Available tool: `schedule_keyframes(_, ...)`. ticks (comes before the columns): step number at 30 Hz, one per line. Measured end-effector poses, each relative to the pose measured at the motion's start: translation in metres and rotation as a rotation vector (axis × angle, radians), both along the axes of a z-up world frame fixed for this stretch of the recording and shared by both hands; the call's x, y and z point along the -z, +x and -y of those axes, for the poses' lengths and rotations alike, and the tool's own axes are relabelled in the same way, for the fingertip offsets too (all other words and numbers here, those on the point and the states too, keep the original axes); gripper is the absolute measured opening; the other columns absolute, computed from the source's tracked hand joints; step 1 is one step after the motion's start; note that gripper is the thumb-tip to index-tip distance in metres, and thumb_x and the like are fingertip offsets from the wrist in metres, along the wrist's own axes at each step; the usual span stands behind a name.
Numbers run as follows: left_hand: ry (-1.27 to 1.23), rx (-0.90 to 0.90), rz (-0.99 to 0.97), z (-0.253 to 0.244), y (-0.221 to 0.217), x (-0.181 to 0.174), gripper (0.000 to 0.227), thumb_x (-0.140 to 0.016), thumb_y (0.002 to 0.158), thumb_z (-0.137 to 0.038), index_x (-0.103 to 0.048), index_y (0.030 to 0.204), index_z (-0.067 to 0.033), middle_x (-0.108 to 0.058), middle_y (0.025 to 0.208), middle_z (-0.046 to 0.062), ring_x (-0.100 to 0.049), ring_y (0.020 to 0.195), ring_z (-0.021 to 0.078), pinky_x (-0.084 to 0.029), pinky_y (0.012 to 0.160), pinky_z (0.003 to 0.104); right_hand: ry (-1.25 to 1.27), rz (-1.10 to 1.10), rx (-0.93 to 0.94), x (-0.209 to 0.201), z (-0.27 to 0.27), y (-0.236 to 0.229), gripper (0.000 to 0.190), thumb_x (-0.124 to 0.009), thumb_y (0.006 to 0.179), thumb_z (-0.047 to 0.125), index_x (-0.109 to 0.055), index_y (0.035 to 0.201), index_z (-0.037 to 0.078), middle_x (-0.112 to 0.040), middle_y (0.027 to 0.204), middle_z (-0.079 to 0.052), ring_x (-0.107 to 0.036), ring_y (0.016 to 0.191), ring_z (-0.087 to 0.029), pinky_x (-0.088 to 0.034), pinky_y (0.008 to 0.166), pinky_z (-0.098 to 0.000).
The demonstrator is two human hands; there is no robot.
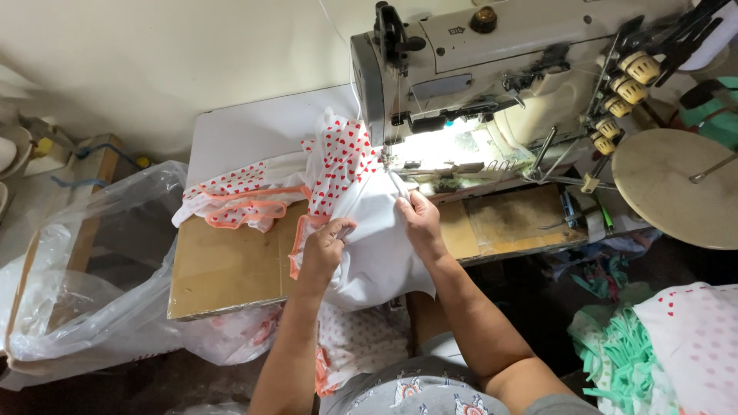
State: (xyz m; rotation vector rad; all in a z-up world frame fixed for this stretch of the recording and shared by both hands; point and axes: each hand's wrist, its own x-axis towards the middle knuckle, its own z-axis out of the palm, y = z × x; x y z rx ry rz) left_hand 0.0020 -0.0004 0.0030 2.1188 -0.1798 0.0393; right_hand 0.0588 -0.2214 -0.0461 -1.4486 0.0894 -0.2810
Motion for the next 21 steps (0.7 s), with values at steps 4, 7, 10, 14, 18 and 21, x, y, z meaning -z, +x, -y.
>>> schedule_keyframes(4,0.007,-0.001,0.003,-0.001,0.004,-0.001,0.053,-0.047,0.075,0.001,-0.078,0.113,-0.019,-0.077,0.113,0.009,-0.069,0.114,0.03,-0.052,0.104,0.04,-0.015,0.018,0.008,-0.006,-0.001,-0.004,0.029,-0.067,0.095,0.013,-0.056,0.069,0.013,-0.043,0.055,0.004,-0.037,0.051,-0.008,-0.034,0.046,-0.022)
schedule_keyframes(7,0.037,-0.006,0.029,-0.002,0.004,0.001,0.052,-0.048,0.075,0.0,-0.078,0.112,-0.0218,-0.077,0.112,0.006,-0.07,0.112,0.0278,-0.053,0.102,0.039,0.0,0.033,0.012,-0.008,-0.001,-0.008,0.03,-0.067,0.095,0.013,-0.054,0.068,0.013,-0.042,0.056,0.005,-0.037,0.051,-0.007,-0.034,0.046,-0.0213)
schedule_keyframes(10,0.051,-0.011,0.092,-0.002,0.01,0.003,0.05,-0.047,0.076,0.001,-0.078,0.109,-0.0206,-0.077,0.11,0.007,-0.07,0.108,0.0299,-0.054,0.1,0.039,0.022,0.041,0.018,-0.016,-0.004,-0.009,0.03,-0.067,0.094,0.012,-0.054,0.068,0.013,-0.043,0.056,0.006,-0.037,0.051,-0.006,-0.034,0.046,-0.0198)
schedule_keyframes(14,0.261,-0.188,0.646,0.003,0.023,0.012,0.01,-0.071,0.09,-0.012,-0.074,0.088,-0.0212,-0.066,0.109,0.007,-0.066,0.096,0.0287,-0.054,0.087,0.037,0.005,0.046,0.022,-0.006,-0.002,-0.007,0.029,-0.068,0.094,0.012,-0.057,0.068,0.011,-0.044,0.053,0.005,-0.038,0.048,-0.006,-0.034,0.045,-0.0195)
schedule_keyframes(18,0.421,-0.279,0.988,0.034,0.053,-0.008,0.007,-0.069,0.095,-0.018,-0.068,0.089,-0.0157,-0.061,0.122,0.013,-0.063,0.107,0.0323,-0.051,0.089,0.04,0.001,0.055,0.032,-0.004,-0.002,-0.005,0.029,-0.067,0.095,0.012,-0.056,0.067,0.012,-0.043,0.053,0.006,-0.037,0.048,-0.005,-0.032,0.044,-0.0194)
schedule_keyframes(21,0.176,-0.064,0.834,0.059,0.091,-0.007,0.022,-0.06,0.087,-0.002,-0.072,0.106,-0.007,-0.067,0.11,0.017,-0.068,0.104,0.034,-0.055,0.093,0.04,0.012,0.059,0.028,-0.008,-0.004,-0.011,0.031,-0.066,0.096,0.013,-0.055,0.067,0.013,-0.042,0.053,0.007,-0.036,0.048,-0.004,-0.031,0.044,-0.0186)
